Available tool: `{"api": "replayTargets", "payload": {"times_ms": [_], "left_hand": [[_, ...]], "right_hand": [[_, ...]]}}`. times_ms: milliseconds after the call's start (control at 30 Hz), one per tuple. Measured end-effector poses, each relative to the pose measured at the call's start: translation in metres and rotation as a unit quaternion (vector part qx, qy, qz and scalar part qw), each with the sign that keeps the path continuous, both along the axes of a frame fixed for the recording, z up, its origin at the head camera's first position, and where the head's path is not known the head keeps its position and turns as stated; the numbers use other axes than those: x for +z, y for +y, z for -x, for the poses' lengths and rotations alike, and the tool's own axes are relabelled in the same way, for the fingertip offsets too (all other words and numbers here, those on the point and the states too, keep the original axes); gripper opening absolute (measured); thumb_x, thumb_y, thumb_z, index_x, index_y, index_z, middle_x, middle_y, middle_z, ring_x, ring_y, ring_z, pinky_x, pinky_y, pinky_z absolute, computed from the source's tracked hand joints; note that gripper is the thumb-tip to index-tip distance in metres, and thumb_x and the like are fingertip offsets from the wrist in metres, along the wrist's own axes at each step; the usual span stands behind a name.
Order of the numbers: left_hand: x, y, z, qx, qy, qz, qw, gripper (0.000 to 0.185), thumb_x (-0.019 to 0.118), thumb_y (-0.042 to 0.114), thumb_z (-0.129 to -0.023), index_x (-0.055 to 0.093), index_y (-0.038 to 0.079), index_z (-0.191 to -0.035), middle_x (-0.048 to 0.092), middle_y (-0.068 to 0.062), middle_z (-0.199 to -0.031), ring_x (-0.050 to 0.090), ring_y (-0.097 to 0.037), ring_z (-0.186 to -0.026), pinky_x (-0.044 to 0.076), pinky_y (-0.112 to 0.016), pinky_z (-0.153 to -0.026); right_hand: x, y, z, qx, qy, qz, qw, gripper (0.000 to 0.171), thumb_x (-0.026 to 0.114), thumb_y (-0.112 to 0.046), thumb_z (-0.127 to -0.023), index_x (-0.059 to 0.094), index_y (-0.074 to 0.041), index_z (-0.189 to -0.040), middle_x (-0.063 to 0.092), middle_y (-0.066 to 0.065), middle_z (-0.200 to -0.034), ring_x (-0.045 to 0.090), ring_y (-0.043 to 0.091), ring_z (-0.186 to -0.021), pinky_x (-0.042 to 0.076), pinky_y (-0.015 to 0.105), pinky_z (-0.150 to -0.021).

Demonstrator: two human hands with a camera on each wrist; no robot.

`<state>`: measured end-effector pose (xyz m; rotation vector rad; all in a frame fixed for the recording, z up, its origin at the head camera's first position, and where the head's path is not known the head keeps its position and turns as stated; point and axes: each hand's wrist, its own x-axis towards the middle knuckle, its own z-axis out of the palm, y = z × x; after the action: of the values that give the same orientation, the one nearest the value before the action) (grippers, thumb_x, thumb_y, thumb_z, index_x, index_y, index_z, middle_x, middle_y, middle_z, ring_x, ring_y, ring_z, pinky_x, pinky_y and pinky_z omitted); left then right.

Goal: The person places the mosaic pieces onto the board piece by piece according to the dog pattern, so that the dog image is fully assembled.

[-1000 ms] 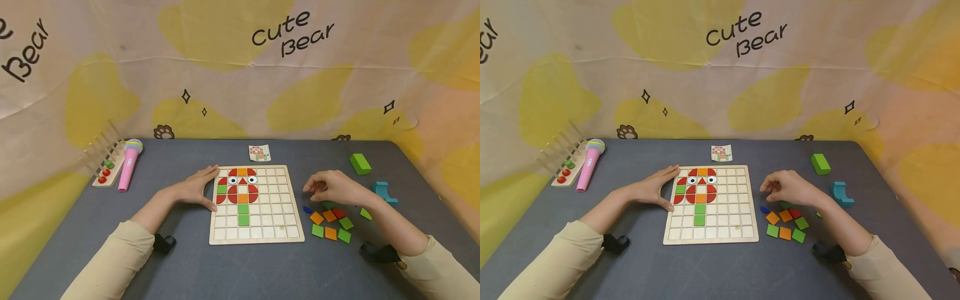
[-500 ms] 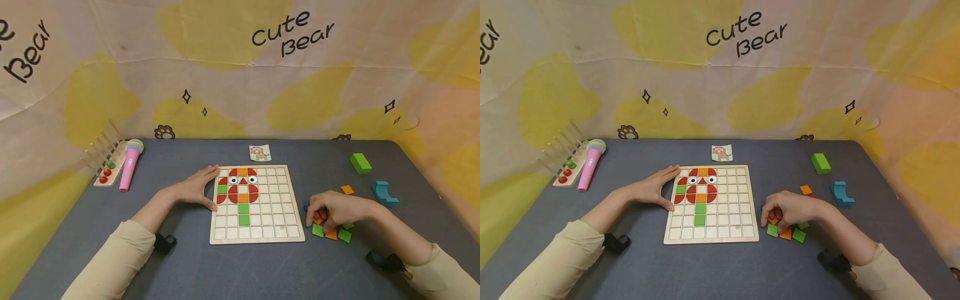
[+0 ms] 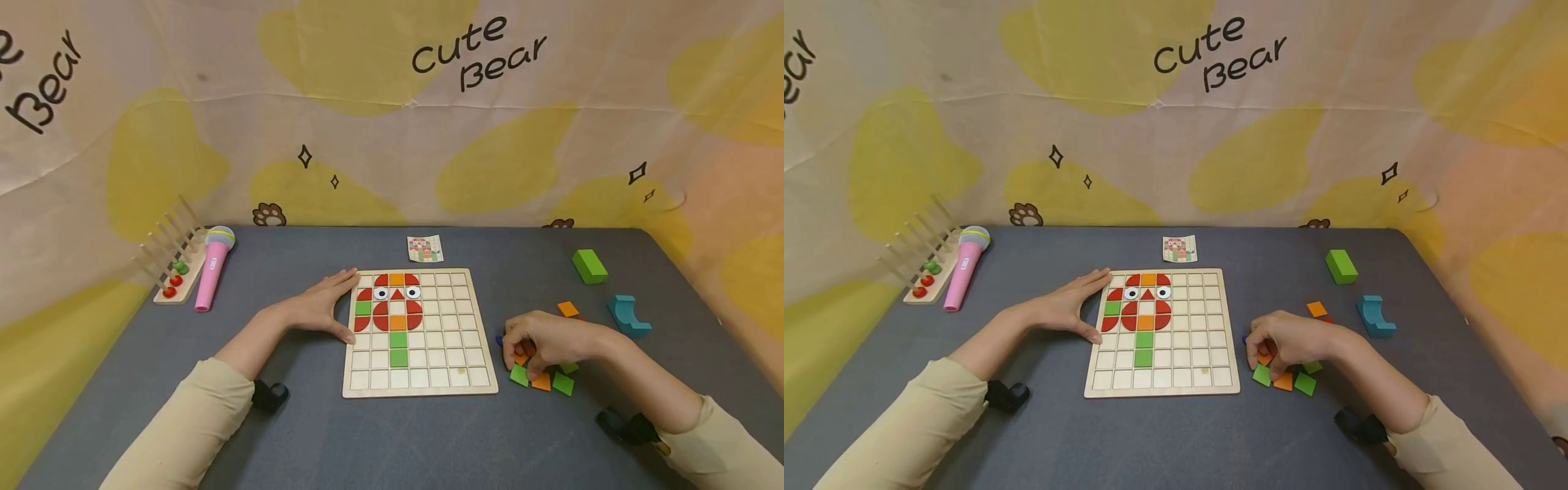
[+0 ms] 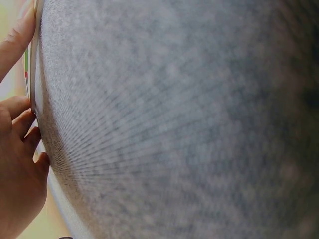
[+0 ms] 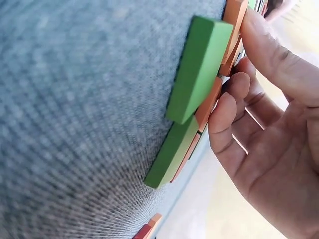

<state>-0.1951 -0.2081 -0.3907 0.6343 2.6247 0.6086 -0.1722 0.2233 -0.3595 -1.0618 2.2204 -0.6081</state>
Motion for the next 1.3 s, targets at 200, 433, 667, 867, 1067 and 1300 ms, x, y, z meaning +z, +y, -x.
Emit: {"api": "replayTargets", "payload": {"times_ms": [200,433,667,867,1067,1300], "left_hand": [[0.000,0.000,0.000,-0.003,0.003,-0.003,1.0000,0.125,0.086,0.054,-0.067,0.015,0.009,-0.159,0.007,-0.011,-0.169,0.005,-0.034,-0.157,0.008,-0.058,-0.127],[-0.001,-0.001,0.000,-0.007,0.004,-0.002,1.0000,0.125,0.085,0.055,-0.068,0.015,0.009,-0.160,0.006,-0.010,-0.169,0.005,-0.033,-0.158,0.008,-0.057,-0.127],[0.000,-0.001,-0.001,-0.007,0.006,-0.008,0.9999,0.124,0.086,0.053,-0.068,0.015,0.007,-0.159,0.007,-0.012,-0.169,0.006,-0.036,-0.157,0.009,-0.058,-0.127],[0.002,0.000,-0.002,-0.004,0.006,-0.010,0.9999,0.123,0.086,0.051,-0.068,0.016,0.007,-0.159,0.008,-0.012,-0.169,0.006,-0.036,-0.157,0.009,-0.058,-0.127],[0.003,0.000,-0.003,-0.006,0.008,-0.010,0.9999,0.122,0.086,0.050,-0.069,0.016,0.006,-0.159,0.008,-0.013,-0.169,0.007,-0.036,-0.157,0.009,-0.058,-0.127],[0.001,-0.001,-0.002,-0.006,0.008,-0.010,0.9999,0.122,0.086,0.051,-0.069,0.016,0.006,-0.159,0.008,-0.013,-0.169,0.006,-0.036,-0.157,0.009,-0.057,-0.127]], "right_hand": [[0.000,0.000,0.000,-0.006,-0.006,0.017,1.000,0.026,0.085,-0.007,-0.070,0.069,-0.024,-0.080,0.058,-0.001,-0.079,0.053,0.002,-0.069,0.052,0.020,-0.059],[0.001,-0.002,0.001,-0.027,-0.034,0.031,0.999,0.018,0.083,-0.017,-0.076,0.066,-0.020,-0.076,0.063,-0.005,-0.068,0.054,0.001,-0.057,0.051,0.021,-0.054],[0.006,-0.011,0.002,-0.034,-0.024,0.051,0.998,0.013,0.080,-0.018,-0.082,0.067,-0.021,-0.082,0.064,-0.006,-0.070,0.055,0.001,-0.058,0.052,0.023,-0.054],[0.005,-0.029,0.001,-0.033,-0.015,0.081,0.996,0.011,0.077,-0.016,-0.085,0.070,-0.020,-0.093,0.067,-0.005,-0.082,0.057,0.003,-0.070,0.054,0.021,-0.065],[0.003,-0.055,-0.005,-0.048,-0.002,0.086,0.995,0.011,0.077,-0.014,-0.085,0.071,-0.018,-0.093,0.066,-0.005,-0.080,0.056,0.003,-0.071,0.052,0.019,-0.065],[0.004,-0.088,-0.010,-0.085,0.034,0.100,0.991,0.009,0.075,-0.011,-0.086,0.072,-0.018,-0.090,0.067,-0.007,-0.077,0.056,0.002,-0.068,0.051,0.018,-0.064]]}}
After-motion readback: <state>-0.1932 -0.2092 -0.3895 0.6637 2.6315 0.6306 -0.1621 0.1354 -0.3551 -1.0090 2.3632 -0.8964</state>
